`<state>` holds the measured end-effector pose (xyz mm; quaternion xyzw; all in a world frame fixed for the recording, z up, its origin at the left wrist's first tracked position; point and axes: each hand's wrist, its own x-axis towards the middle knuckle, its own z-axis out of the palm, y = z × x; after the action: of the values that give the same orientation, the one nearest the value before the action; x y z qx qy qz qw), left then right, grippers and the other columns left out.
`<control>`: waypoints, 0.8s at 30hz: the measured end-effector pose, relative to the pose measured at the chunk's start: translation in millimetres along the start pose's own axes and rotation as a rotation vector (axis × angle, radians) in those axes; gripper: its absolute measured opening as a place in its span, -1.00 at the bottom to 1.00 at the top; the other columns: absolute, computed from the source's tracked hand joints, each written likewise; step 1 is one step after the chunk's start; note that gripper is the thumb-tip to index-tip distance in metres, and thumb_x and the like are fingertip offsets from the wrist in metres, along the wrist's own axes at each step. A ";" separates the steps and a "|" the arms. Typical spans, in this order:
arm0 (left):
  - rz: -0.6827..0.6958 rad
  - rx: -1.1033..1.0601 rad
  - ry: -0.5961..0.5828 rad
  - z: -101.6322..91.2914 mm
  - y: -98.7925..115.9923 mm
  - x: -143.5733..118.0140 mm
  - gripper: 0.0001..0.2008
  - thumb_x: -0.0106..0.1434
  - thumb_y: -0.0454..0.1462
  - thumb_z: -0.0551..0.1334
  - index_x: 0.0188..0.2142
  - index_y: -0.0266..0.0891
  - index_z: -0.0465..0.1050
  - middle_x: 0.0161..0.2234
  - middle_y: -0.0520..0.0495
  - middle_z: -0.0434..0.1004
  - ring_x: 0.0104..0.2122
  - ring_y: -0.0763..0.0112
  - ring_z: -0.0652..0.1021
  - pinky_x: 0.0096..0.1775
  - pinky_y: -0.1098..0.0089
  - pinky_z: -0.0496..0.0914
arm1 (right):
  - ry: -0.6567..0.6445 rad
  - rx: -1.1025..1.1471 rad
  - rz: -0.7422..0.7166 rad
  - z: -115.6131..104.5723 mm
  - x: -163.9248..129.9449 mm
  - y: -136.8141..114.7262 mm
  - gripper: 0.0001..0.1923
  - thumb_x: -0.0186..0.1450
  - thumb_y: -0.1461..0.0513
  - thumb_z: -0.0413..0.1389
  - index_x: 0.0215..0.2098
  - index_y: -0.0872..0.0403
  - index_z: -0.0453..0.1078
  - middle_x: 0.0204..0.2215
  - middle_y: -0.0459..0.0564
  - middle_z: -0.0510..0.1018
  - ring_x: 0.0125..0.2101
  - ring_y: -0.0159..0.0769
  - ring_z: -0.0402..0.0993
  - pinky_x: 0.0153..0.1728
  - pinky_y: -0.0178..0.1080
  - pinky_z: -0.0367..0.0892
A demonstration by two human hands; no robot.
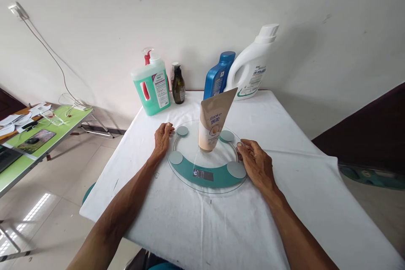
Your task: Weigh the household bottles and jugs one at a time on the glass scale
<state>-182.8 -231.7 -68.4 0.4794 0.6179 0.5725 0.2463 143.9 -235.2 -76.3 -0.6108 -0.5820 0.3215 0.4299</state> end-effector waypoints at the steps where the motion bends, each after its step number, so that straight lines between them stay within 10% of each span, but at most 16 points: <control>1: -0.001 0.002 0.000 -0.1 0.3 -0.1 -0.44 0.46 0.21 0.11 -0.16 -0.21 0.58 -0.22 -0.22 0.74 -0.25 0.20 0.69 -0.11 0.22 0.52 | -0.001 0.001 0.001 -0.1 0.0 0.1 -0.31 0.28 -0.28 0.08 0.03 0.07 0.51 -0.25 0.14 0.71 -0.29 -0.03 0.65 -0.18 -0.04 0.50; 24: 0.133 0.072 0.046 -2.8 23.9 -12.3 -0.44 0.41 0.23 0.17 -0.05 -0.19 0.53 -0.06 -0.26 0.69 -0.03 0.07 0.67 0.02 0.08 0.52 | -0.007 0.022 0.005 0.4 -0.6 -2.8 -0.33 0.26 -0.27 0.05 0.00 0.06 0.49 -0.27 0.14 0.70 -0.31 -0.03 0.64 -0.18 -0.03 0.51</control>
<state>-172.7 -246.6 -48.3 0.5148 0.6102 0.5759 0.1761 142.2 -235.8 -74.0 -0.6062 -0.5784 0.3312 0.4338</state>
